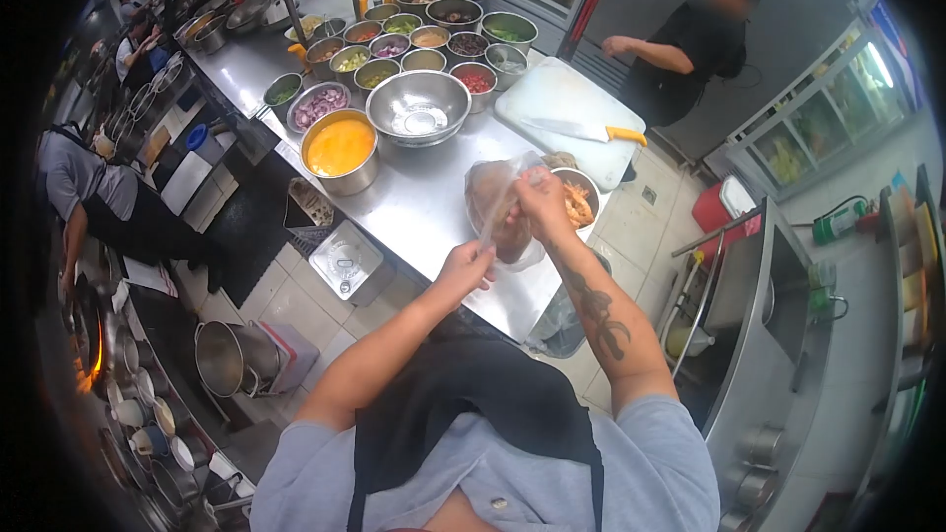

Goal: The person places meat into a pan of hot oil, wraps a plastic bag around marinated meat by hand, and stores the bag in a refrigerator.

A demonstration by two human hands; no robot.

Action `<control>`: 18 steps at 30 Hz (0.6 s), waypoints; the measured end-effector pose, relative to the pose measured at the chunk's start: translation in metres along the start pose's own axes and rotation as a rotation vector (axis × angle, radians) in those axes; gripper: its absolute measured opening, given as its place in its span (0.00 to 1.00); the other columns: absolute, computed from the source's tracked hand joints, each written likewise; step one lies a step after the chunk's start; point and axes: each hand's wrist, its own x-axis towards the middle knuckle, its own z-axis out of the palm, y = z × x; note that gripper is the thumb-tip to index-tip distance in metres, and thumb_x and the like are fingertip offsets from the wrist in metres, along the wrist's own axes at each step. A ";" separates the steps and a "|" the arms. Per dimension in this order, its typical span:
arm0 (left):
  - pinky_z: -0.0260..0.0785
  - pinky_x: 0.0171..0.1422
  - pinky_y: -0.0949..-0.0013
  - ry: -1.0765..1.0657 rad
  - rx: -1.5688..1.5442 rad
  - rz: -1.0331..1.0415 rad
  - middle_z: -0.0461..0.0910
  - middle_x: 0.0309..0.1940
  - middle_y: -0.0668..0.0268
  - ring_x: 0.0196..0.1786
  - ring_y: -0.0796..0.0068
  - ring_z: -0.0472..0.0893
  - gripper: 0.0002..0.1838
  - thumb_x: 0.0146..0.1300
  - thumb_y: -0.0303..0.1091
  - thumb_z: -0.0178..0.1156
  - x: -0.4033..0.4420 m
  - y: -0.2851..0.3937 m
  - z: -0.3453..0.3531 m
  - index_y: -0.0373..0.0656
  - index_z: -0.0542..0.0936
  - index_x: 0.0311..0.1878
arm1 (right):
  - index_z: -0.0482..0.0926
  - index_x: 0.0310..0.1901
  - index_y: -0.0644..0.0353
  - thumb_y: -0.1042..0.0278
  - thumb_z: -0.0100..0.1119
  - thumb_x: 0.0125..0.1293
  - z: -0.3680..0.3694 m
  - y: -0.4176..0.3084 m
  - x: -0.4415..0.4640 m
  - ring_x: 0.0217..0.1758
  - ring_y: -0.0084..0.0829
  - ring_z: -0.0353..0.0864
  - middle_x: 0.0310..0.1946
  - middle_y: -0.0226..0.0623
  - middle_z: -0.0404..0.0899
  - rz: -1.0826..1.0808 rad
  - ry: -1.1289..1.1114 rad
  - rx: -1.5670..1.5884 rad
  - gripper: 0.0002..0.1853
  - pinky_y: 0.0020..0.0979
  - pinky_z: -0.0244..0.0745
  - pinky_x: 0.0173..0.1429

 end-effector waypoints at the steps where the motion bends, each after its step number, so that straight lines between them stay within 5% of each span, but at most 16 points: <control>1: 0.74 0.34 0.73 0.000 -0.031 0.036 0.75 0.33 0.66 0.33 0.77 0.78 0.18 0.70 0.45 0.54 0.006 0.001 0.000 0.37 0.75 0.44 | 0.69 0.36 0.61 0.75 0.55 0.61 0.002 -0.002 0.002 0.12 0.27 0.72 0.21 0.38 0.75 0.006 0.031 -0.007 0.05 0.30 0.72 0.15; 7: 0.75 0.35 0.72 0.003 -0.271 0.175 0.77 0.32 0.66 0.31 0.77 0.78 0.13 0.71 0.39 0.52 0.007 0.022 -0.001 0.36 0.75 0.44 | 0.67 0.34 0.58 0.77 0.56 0.59 -0.002 0.007 0.012 0.11 0.28 0.72 0.20 0.35 0.73 -0.038 0.071 -0.082 0.06 0.32 0.72 0.14; 10: 0.75 0.35 0.71 0.027 -0.186 -0.079 0.77 0.32 0.66 0.30 0.77 0.78 0.12 0.71 0.38 0.51 -0.003 0.022 -0.003 0.37 0.75 0.43 | 0.70 0.35 0.61 0.75 0.55 0.61 -0.005 0.007 0.017 0.16 0.29 0.75 0.23 0.37 0.75 -0.040 0.099 -0.059 0.04 0.31 0.74 0.17; 12: 0.74 0.37 0.73 -0.077 -0.166 0.041 0.76 0.30 0.68 0.30 0.79 0.77 0.12 0.71 0.39 0.52 -0.009 0.019 0.003 0.38 0.75 0.41 | 0.72 0.37 0.63 0.73 0.55 0.63 -0.009 0.020 0.019 0.20 0.30 0.79 0.26 0.38 0.78 -0.034 0.140 -0.039 0.04 0.31 0.76 0.21; 15: 0.71 0.40 0.75 -0.134 -0.067 0.268 0.77 0.30 0.68 0.32 0.81 0.77 0.14 0.72 0.41 0.51 -0.022 0.052 0.006 0.39 0.76 0.38 | 0.76 0.40 0.65 0.75 0.58 0.61 -0.009 0.013 0.016 0.30 0.27 0.81 0.31 0.37 0.80 -0.169 -0.021 0.034 0.07 0.27 0.77 0.32; 18: 0.71 0.40 0.74 -0.181 0.020 0.176 0.79 0.30 0.68 0.33 0.81 0.77 0.15 0.72 0.41 0.51 -0.009 0.042 0.002 0.39 0.76 0.36 | 0.77 0.41 0.65 0.75 0.59 0.60 -0.002 0.020 0.012 0.32 0.24 0.80 0.32 0.34 0.81 -0.271 -0.175 0.016 0.09 0.26 0.76 0.35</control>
